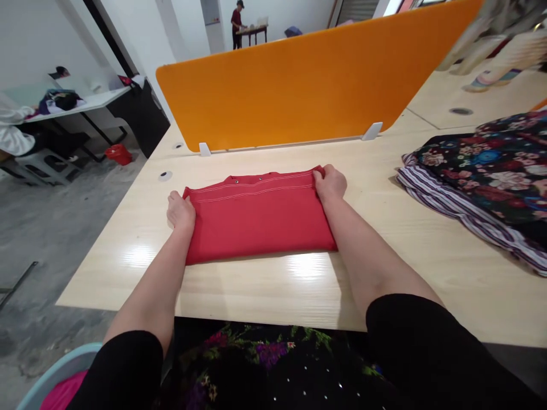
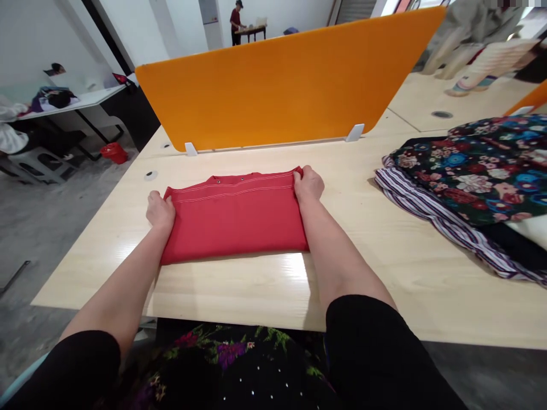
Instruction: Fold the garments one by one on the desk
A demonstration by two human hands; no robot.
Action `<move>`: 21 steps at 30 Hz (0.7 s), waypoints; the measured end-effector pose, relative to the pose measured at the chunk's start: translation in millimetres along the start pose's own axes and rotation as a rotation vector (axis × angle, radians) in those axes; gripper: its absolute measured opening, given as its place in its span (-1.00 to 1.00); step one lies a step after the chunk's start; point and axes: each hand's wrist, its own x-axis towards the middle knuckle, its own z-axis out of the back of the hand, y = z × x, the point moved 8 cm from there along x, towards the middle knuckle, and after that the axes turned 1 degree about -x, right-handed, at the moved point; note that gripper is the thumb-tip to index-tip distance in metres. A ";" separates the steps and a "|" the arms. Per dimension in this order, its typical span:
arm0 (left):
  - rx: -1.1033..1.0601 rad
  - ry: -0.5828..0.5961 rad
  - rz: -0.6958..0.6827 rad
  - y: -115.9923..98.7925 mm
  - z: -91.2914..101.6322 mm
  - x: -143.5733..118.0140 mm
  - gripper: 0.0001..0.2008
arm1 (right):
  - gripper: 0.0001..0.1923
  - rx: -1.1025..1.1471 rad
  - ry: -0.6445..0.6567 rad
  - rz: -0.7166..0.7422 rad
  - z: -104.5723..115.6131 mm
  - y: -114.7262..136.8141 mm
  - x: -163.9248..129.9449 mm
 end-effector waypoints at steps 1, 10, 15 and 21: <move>0.012 -0.054 -0.052 -10.5 8.7 -2.5 -0.67 | -0.74 0.005 -0.010 0.010 0.2 1.4 -0.5; -0.103 0.487 -0.908 -159.5 -37.0 -98.9 -0.46 | -0.73 0.056 -0.108 0.081 11.7 6.7 -6.0; -0.037 0.461 -0.709 -147.8 -66.2 -90.0 -0.42 | -0.68 0.128 -0.095 0.046 19.0 -3.7 -7.5; -0.028 0.426 -0.690 -145.2 -65.8 -86.1 -0.41 | -0.72 -0.004 0.012 0.057 27.3 -6.1 -24.1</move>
